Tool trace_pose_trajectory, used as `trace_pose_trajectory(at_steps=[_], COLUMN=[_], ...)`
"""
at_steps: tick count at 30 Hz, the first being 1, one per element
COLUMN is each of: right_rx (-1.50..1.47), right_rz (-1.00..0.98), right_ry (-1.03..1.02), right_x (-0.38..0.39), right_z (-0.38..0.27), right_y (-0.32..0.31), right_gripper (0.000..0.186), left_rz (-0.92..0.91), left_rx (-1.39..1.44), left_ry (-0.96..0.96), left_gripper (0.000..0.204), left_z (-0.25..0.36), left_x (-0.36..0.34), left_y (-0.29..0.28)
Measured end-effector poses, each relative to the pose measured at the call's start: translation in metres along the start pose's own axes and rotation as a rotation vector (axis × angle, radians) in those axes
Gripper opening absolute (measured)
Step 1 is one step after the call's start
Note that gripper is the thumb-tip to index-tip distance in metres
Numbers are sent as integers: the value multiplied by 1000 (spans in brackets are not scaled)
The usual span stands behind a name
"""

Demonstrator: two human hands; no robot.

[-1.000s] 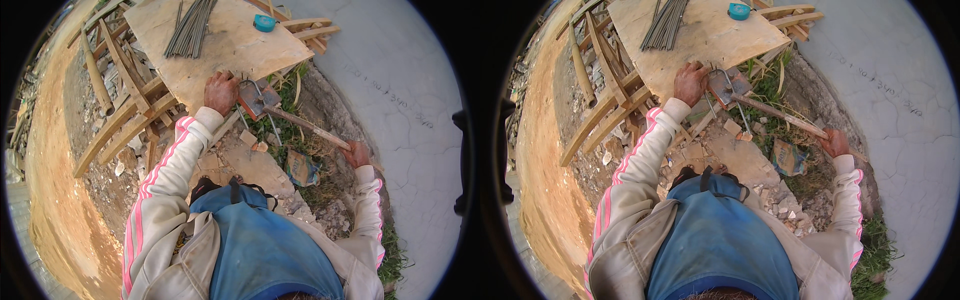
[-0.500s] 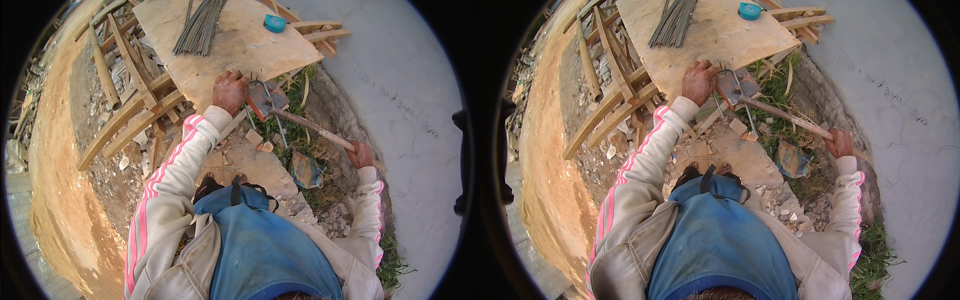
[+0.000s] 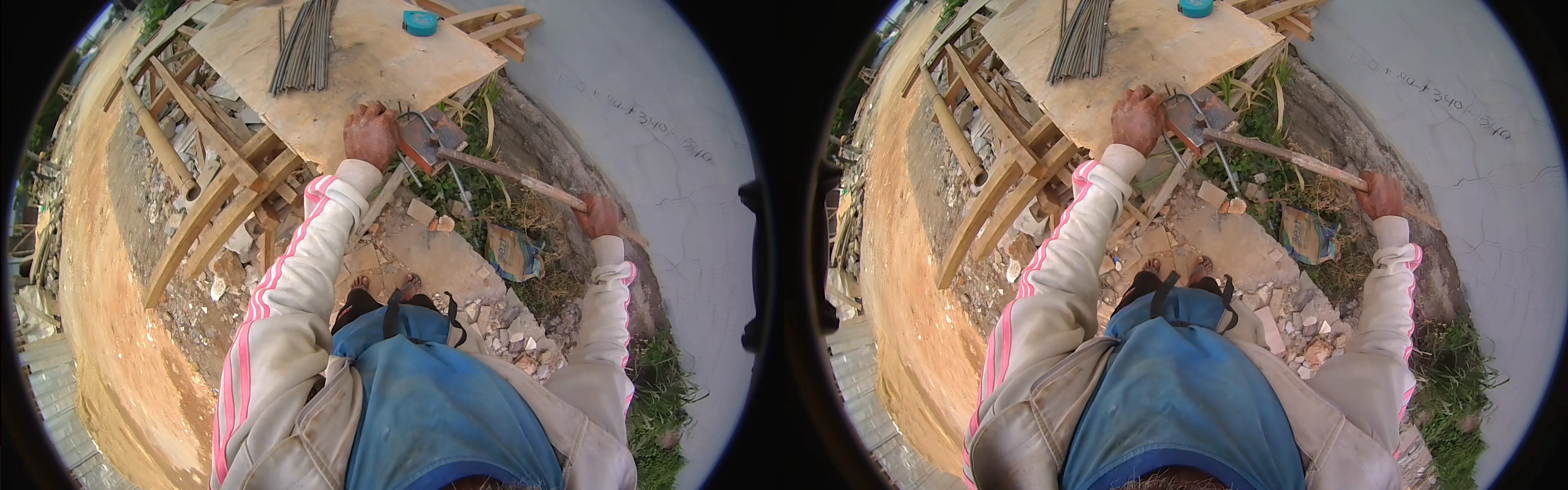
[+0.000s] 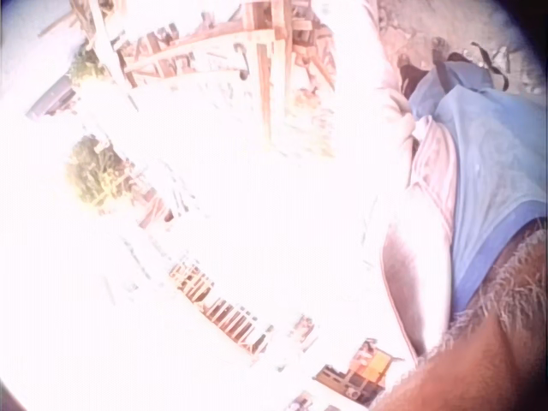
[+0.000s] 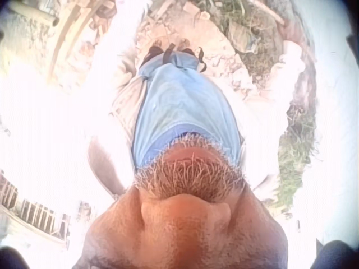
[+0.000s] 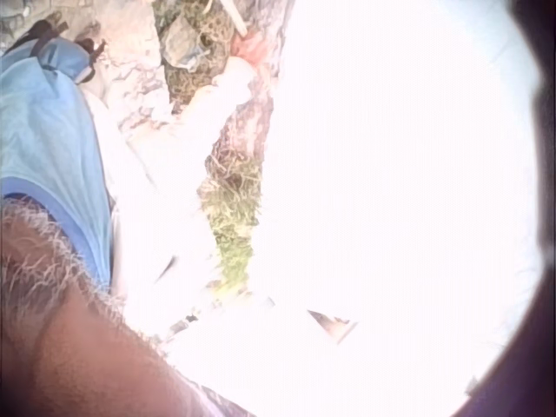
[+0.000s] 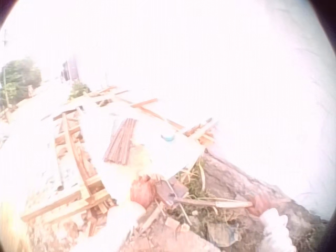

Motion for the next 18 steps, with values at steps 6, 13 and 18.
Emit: trace_pose_trajectory(at_steps=[6,13,18], right_rx=[-75,-176,-169], right_rz=[-85,-115,-57], right_ry=[293,257,269], right_x=[123,132,135], right_z=[-67,-84,-82], right_y=[-16,-19,-21], right_gripper=[30,59,66], left_rz=[-21,-59,-117], left_rx=[-3,-8,127], left_ry=[-41,-19,271], left_gripper=[21,25,59], left_z=[-6,1,20], left_x=[-1,3,34], left_y=[3,2,-28])
Point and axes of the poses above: each hand's wrist, its own x-axis away from the middle knuckle, its own y-axis out of the palm, z = x × y, the point moved 7 cm from there along -x, towards the middle knuckle, and after that the axes turned 13 degrees about x, right-handed, at the moved point
